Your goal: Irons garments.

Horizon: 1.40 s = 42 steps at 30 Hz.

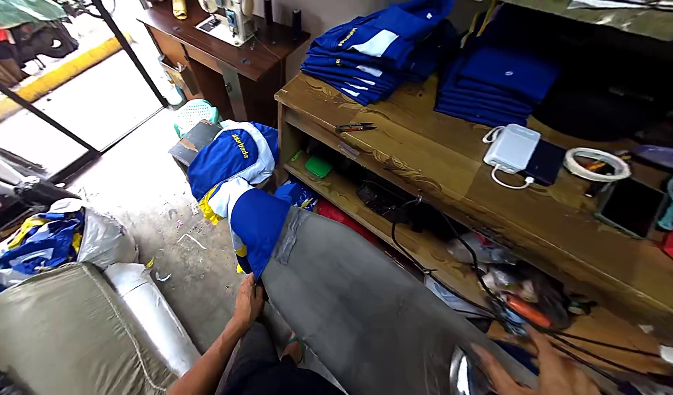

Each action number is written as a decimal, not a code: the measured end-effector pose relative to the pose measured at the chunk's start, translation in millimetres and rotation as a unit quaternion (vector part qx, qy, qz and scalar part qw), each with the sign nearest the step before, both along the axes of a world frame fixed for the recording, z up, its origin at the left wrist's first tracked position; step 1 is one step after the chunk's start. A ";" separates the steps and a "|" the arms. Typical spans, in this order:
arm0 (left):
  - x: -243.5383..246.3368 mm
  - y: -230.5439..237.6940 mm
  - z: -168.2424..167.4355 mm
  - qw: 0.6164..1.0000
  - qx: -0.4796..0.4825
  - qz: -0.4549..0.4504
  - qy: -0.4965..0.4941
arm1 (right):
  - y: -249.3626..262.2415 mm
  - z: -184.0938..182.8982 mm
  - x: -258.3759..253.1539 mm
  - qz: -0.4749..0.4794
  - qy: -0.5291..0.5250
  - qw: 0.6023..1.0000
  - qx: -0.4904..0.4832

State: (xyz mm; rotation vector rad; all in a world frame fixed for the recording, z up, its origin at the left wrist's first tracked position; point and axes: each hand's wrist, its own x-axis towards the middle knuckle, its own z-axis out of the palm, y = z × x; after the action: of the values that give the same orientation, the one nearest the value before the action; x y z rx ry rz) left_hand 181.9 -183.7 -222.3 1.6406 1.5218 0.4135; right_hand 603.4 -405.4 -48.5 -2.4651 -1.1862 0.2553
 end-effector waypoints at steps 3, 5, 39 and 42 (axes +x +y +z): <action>-3.8 -24.6 34.8 1.000 0.004 -0.021 0.014 | 83.4 -24.9 -31.7 0.068 0.182 0.976 0.095; 1.4 -37.6 59.7 0.999 0.025 -0.034 0.018 | 149.0 -51.6 -73.3 0.084 0.407 0.907 0.066; 180.1 83.3 162.1 0.943 -0.063 -0.301 -0.129 | 241.7 -26.8 -30.4 0.143 0.612 0.769 0.119; 213.5 104.7 147.1 0.930 -0.143 -0.295 -0.164 | 196.0 -62.5 -78.6 0.103 0.674 0.727 0.087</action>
State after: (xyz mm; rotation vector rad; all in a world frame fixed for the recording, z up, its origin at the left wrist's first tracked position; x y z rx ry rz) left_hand 395.3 -79.0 -75.2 1.6032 0.7471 0.1155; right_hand 524.8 -209.3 -111.0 -1.2539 -0.6647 1.5559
